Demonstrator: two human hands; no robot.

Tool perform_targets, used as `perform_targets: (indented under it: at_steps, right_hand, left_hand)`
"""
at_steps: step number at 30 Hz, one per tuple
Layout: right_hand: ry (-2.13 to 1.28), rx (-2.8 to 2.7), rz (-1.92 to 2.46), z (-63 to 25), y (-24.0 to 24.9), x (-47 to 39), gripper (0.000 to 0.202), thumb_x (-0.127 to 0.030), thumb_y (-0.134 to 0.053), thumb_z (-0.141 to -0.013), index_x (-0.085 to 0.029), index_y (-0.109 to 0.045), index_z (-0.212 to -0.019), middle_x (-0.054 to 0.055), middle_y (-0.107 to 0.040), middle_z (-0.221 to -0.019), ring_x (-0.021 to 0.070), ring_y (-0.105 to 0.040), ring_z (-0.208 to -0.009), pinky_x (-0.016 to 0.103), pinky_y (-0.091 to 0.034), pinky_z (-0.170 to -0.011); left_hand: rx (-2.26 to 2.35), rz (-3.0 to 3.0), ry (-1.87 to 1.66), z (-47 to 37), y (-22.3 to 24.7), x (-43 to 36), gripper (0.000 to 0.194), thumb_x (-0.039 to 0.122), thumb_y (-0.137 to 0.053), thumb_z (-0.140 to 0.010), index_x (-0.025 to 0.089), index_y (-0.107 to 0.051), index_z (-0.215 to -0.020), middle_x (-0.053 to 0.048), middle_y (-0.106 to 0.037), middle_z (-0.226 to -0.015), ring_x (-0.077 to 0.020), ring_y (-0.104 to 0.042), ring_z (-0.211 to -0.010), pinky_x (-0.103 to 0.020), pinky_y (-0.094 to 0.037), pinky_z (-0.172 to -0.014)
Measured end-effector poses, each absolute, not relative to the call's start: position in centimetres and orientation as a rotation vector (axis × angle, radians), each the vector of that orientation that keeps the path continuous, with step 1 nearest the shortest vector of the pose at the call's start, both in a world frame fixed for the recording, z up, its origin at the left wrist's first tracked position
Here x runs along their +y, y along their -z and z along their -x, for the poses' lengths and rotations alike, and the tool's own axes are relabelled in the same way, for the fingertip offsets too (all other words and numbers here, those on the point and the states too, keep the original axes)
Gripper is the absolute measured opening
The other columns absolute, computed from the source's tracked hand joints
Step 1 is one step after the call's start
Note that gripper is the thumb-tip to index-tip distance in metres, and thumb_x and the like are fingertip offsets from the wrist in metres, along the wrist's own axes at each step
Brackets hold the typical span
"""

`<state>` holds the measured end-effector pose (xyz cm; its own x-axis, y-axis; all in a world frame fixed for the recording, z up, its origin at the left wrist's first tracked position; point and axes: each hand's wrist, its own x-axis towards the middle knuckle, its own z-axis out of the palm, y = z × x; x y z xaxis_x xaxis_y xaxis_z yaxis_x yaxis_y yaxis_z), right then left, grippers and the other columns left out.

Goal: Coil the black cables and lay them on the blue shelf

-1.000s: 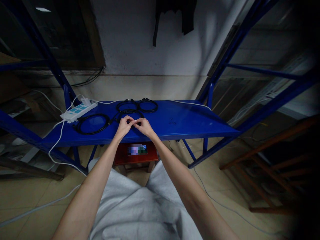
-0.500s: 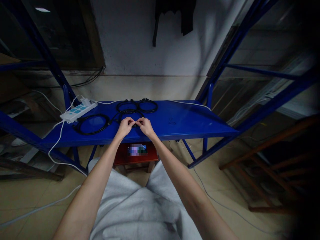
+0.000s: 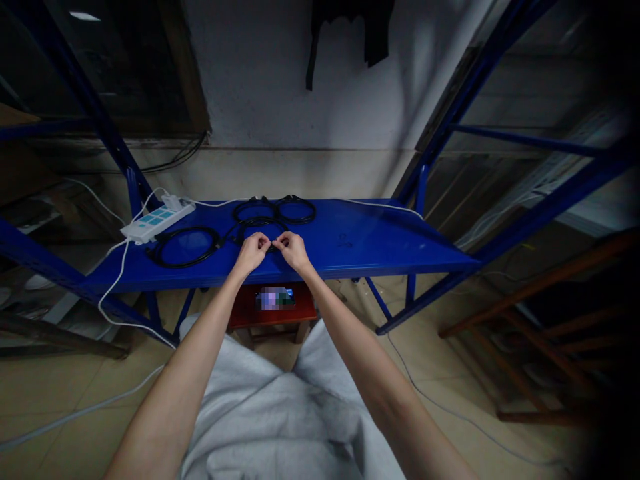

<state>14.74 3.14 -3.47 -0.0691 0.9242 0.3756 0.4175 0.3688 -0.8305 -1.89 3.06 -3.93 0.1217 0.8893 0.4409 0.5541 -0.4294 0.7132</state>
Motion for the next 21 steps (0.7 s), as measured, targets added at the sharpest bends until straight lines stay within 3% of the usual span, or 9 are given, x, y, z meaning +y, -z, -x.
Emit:
perform_targets:
  at_steps: [10,21]
  right_hand:
    - [-0.646,-1.835,1.186,-14.71,3.48,3.29,0.012,-0.021,-0.060,-0.087,-0.019,-0.059,-0.076,0.000,-0.061,-0.073,0.0160,-0.052,-0.071,0.027,-0.035,-0.068]
    - [-0.729,-1.768,1.133,-14.92,3.26,3.15,0.016,-0.028,-0.062,-0.085,-0.020,-0.055,-0.073,-0.002,-0.057,-0.070,0.0148,-0.049,-0.068,0.026,-0.034,-0.066]
  left_hand:
    - [1.410,-2.075,-1.181,1.77,3.69,2.75,0.008,0.023,-0.059,-0.087,0.018,-0.065,-0.083,-0.004,-0.069,-0.080,-0.0184,-0.062,-0.073,-0.030,-0.045,-0.070]
    - [1.399,-2.030,-1.182,1.74,3.48,2.58,0.009,0.025,-0.059,-0.087,0.019,-0.066,-0.086,-0.004,-0.071,-0.083,-0.0191,-0.065,-0.077,-0.031,-0.049,-0.075]
